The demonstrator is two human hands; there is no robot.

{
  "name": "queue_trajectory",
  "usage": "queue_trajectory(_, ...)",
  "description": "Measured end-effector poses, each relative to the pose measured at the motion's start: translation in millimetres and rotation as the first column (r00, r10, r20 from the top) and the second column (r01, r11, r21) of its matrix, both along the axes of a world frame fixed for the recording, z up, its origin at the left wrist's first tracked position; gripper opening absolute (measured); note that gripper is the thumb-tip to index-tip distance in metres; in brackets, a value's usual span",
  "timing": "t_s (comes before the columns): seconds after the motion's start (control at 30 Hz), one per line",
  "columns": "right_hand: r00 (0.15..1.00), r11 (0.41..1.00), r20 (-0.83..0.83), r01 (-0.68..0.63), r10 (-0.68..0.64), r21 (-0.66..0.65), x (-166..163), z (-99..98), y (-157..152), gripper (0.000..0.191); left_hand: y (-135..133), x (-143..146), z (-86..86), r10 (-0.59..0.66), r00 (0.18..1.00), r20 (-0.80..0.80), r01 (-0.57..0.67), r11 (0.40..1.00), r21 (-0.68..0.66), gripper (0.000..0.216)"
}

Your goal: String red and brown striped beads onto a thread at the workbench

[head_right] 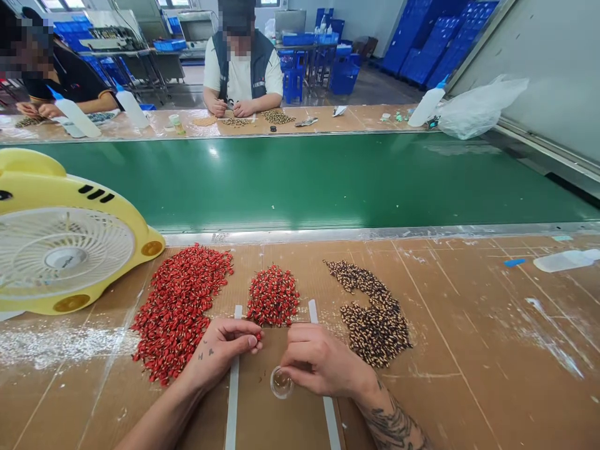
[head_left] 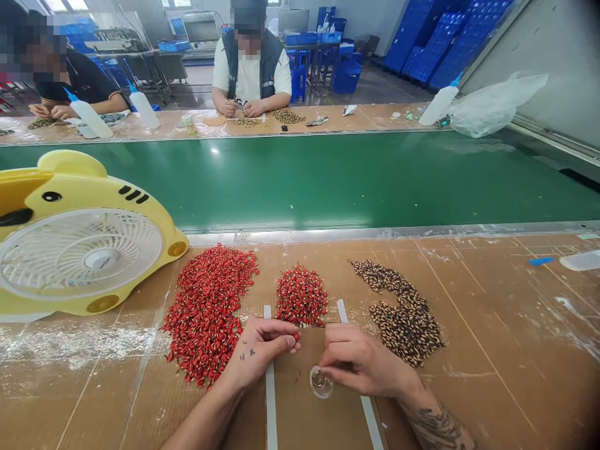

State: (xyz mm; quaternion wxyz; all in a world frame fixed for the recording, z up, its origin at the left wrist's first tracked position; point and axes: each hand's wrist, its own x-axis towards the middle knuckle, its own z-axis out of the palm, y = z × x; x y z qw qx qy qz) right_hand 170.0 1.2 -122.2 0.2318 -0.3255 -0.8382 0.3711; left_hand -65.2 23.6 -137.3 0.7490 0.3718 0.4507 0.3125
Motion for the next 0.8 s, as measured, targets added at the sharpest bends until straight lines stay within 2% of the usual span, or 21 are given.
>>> queue_trajectory(0.1,1.0,1.0,0.003,-0.007,0.007,-0.019,0,2.0,0,0.021,-2,1,0.4,0.003,1.0,0.015,-0.003,1.0,-0.011,0.023)
queue_trajectory(0.23,0.999,0.994,-0.046,0.013,-0.018,-0.108,7,3.3,-1,0.019,-4,5,1.4,0.026,1.0,0.008,-0.026,1.0,0.003,0.017)
queue_trajectory(0.33,0.962,0.979,-0.212,0.145,-0.173,-0.142,14,1.7,-4,0.019,-5,9,2.4,0.034,0.999,0.007,-0.034,0.999,0.009,0.014)
queue_trajectory(0.43,0.852,0.932,-0.376,0.324,-0.363,-0.165,13,-1.7,-6,0.018,-6,12,3.6,0.023,1.0,-0.013,-0.023,1.0,0.005,0.012)
queue_trajectory(0.5,0.806,0.904,-0.41,0.394,-0.426,-0.165,10,-4.1,-6,0.016,-7,14,4.9,0.004,0.999,-0.039,-0.004,1.0,0.005,0.011)
queue_trajectory(0.8,0.844,0.912,-0.347,0.394,-0.409,-0.115,3,-5.8,-4,0.015,-7,14,9.0,-0.038,0.999,-0.038,0.039,0.999,0.013,0.013)
